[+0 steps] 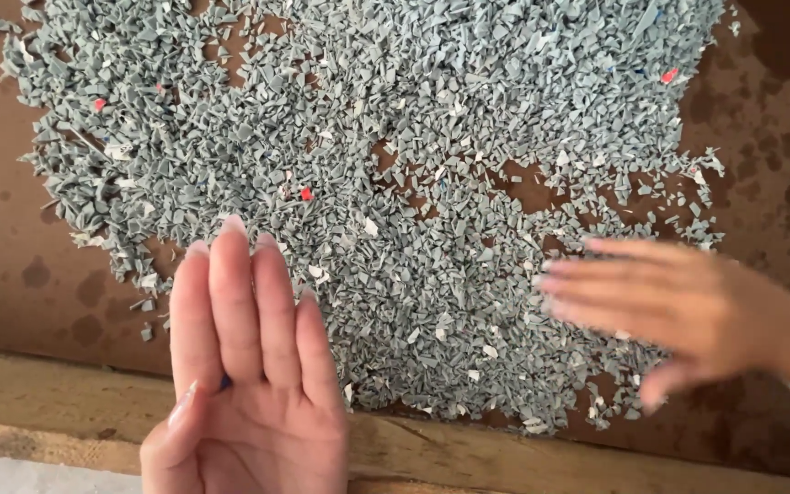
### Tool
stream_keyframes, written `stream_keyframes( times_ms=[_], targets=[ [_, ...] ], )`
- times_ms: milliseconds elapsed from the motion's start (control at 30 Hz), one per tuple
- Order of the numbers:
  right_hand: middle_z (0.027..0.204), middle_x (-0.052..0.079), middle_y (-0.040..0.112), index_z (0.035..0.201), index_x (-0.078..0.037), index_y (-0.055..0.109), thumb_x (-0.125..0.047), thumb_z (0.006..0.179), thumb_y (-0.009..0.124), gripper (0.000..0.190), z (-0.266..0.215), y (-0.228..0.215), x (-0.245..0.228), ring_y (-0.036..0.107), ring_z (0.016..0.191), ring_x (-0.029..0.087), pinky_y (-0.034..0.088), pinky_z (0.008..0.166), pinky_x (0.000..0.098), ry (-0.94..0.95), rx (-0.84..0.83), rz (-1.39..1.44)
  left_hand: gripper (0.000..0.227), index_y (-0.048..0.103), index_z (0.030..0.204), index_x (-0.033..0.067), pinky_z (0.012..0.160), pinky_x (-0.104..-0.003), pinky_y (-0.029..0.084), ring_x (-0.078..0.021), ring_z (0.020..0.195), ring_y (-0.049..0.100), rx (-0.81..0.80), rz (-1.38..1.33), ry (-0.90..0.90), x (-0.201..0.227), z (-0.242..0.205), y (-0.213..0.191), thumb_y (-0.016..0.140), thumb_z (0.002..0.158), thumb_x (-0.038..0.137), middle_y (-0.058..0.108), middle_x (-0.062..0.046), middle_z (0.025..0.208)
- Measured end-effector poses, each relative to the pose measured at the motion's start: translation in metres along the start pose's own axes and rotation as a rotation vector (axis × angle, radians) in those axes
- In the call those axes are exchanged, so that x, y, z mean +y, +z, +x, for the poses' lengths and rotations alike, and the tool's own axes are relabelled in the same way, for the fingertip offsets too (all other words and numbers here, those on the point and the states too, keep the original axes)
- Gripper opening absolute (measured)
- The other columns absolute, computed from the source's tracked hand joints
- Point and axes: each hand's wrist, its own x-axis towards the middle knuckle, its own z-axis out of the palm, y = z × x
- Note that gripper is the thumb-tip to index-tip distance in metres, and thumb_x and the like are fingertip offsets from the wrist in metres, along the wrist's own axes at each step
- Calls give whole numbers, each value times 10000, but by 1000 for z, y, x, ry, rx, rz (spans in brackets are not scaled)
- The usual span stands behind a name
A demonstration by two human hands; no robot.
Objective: The person sits on the floor and uses their hands to sift through a large pile of shredded paper on a wooden table. They pick out small blue and red pieces from the grey shredded material and place them into their left hand.
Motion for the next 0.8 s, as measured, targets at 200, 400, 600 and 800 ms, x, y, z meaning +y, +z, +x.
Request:
stream_keyframes(
  times_ms=[200,400,600,800],
  targets=[
    [1481,96,531,1390,-92,589,-528,937,507,634,35,-9,9,427,1341,264,366,1172,434,196,-14,-411,654,180,1654,60,1311,-440,159,-234,1613,112,17,30,10,-1,1,4,338,1019,48,134,-103,1749],
    [1451,96,579,1356,-124,630,-580,969,362,655,24,0,26,450,1329,276,346,1191,473,190,0,-498,675,148,1658,74,1316,-435,122,-225,1622,70,9,25,25,0,0,3,346,1012,51,93,-87,1757],
    [1387,99,616,1303,-144,697,-570,952,401,626,33,-8,16,492,1283,278,339,1174,481,282,53,-424,674,167,1657,66,1316,-448,133,-248,1614,103,32,33,28,-3,1,5,349,1008,47,134,-107,1743],
    [1477,132,528,1443,-167,585,-588,1003,246,697,37,4,22,385,1335,299,230,1192,506,278,-4,-502,681,196,1664,82,1314,-439,156,-228,1615,129,40,24,34,-2,1,6,372,1009,28,189,-102,1730]
  ],
)
